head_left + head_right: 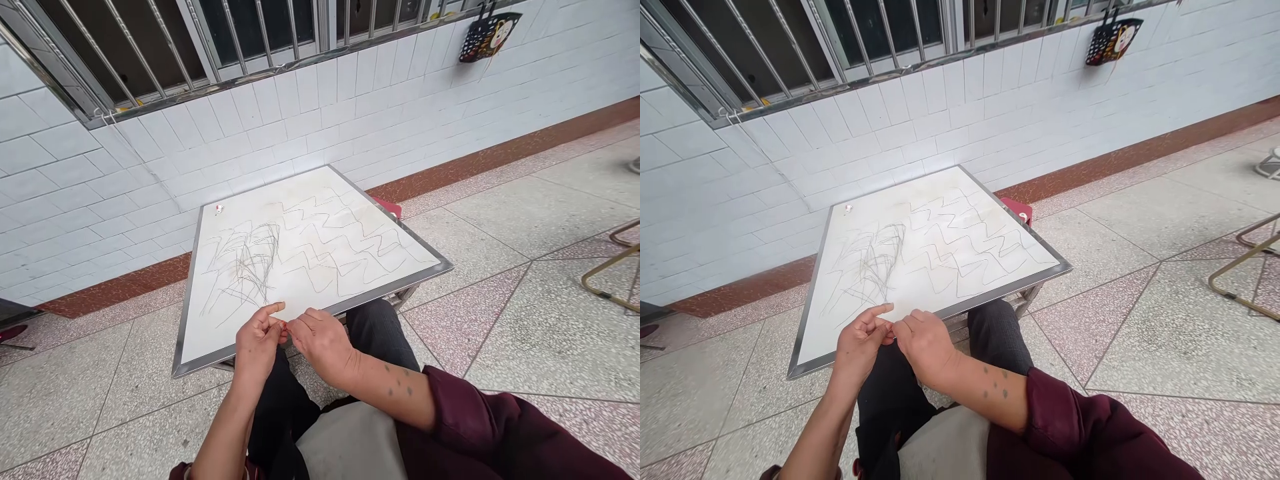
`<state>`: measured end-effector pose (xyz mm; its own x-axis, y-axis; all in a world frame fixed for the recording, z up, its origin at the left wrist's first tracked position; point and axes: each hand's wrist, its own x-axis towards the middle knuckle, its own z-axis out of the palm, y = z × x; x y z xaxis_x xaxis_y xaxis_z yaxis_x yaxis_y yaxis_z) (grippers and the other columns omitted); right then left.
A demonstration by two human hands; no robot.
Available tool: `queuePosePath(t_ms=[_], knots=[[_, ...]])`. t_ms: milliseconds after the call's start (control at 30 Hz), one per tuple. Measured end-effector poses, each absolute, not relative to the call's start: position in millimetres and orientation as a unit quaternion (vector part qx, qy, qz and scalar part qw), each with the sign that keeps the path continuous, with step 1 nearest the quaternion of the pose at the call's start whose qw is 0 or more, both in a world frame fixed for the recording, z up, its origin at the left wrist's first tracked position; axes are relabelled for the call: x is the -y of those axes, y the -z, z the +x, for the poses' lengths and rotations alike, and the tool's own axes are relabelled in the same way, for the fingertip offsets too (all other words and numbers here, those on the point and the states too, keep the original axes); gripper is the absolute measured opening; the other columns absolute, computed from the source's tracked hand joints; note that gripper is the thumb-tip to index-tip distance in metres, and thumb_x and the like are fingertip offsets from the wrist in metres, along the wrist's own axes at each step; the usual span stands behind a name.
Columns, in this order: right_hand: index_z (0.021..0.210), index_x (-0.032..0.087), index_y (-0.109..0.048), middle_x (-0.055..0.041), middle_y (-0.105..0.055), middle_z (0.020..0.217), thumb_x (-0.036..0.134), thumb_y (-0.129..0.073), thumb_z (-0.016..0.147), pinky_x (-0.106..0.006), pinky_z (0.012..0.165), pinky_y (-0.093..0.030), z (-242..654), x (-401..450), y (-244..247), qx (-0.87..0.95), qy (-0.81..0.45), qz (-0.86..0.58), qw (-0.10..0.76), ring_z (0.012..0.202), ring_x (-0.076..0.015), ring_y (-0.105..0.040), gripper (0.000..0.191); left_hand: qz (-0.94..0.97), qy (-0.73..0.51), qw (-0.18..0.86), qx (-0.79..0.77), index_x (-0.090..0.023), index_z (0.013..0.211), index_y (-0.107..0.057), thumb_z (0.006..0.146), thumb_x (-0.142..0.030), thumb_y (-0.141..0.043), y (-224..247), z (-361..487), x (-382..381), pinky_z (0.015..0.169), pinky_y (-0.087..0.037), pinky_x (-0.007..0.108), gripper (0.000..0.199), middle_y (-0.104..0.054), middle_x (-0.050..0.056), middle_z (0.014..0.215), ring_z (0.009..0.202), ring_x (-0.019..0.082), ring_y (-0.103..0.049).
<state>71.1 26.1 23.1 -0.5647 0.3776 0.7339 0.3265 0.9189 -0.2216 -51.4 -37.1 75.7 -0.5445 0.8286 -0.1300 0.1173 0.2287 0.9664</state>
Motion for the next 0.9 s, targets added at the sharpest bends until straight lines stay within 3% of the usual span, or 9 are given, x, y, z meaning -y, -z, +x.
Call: queuePosePath(t_ms=[233,433,700,900], knots=[[0.073,0.018,-0.058,-0.0006,-0.057,0.062,0.014,-0.052,0.094,-0.031,0.058,-0.033,68,-30,-15,0.891,-0.034,-0.203,0.404,0.061,-0.0154,-0.049,0.023,0.345,-0.511,0.359,-0.700,-0.016,0.100,-0.067,0.067,-0.031,-0.067,-75,-59,33,0.063,-0.053,0.029,0.036,-0.064,-0.003,0.062,0.060,0.016,-0.063],[0.090,0.018,-0.065,-0.0005,-0.064,0.069,0.019,-0.063,0.090,-0.029,0.061,-0.036,74,-34,-23,0.886,-0.108,-0.220,0.394,0.066,-0.0157,-0.055,0.002,0.367,-0.523,0.364,-0.678,-0.016,0.108,-0.064,0.070,-0.031,-0.068,-82,-65,36,0.069,-0.052,0.030,0.041,-0.065,-0.003,0.065,0.063,0.014,-0.061],[0.084,0.018,-0.064,-0.0008,-0.062,0.066,0.010,-0.055,0.092,-0.030,0.060,-0.033,71,-33,-27,0.889,-0.062,-0.181,0.416,0.064,-0.0154,-0.052,0.014,0.336,-0.530,0.387,-0.675,-0.015,0.105,-0.065,0.067,-0.033,-0.072,-83,-64,36,0.066,-0.049,0.028,0.042,-0.063,-0.003,0.062,0.060,0.013,-0.060],[0.089,0.018,-0.064,-0.0014,-0.065,0.070,0.022,-0.057,0.095,-0.030,0.063,-0.037,76,-40,-32,0.892,-0.083,-0.190,0.402,0.068,-0.0165,-0.057,0.009,0.342,-0.524,0.390,-0.675,-0.015,0.107,-0.063,0.066,-0.031,-0.071,-89,-66,35,0.066,-0.050,0.028,0.045,-0.068,0.000,0.066,0.063,0.015,-0.062]])
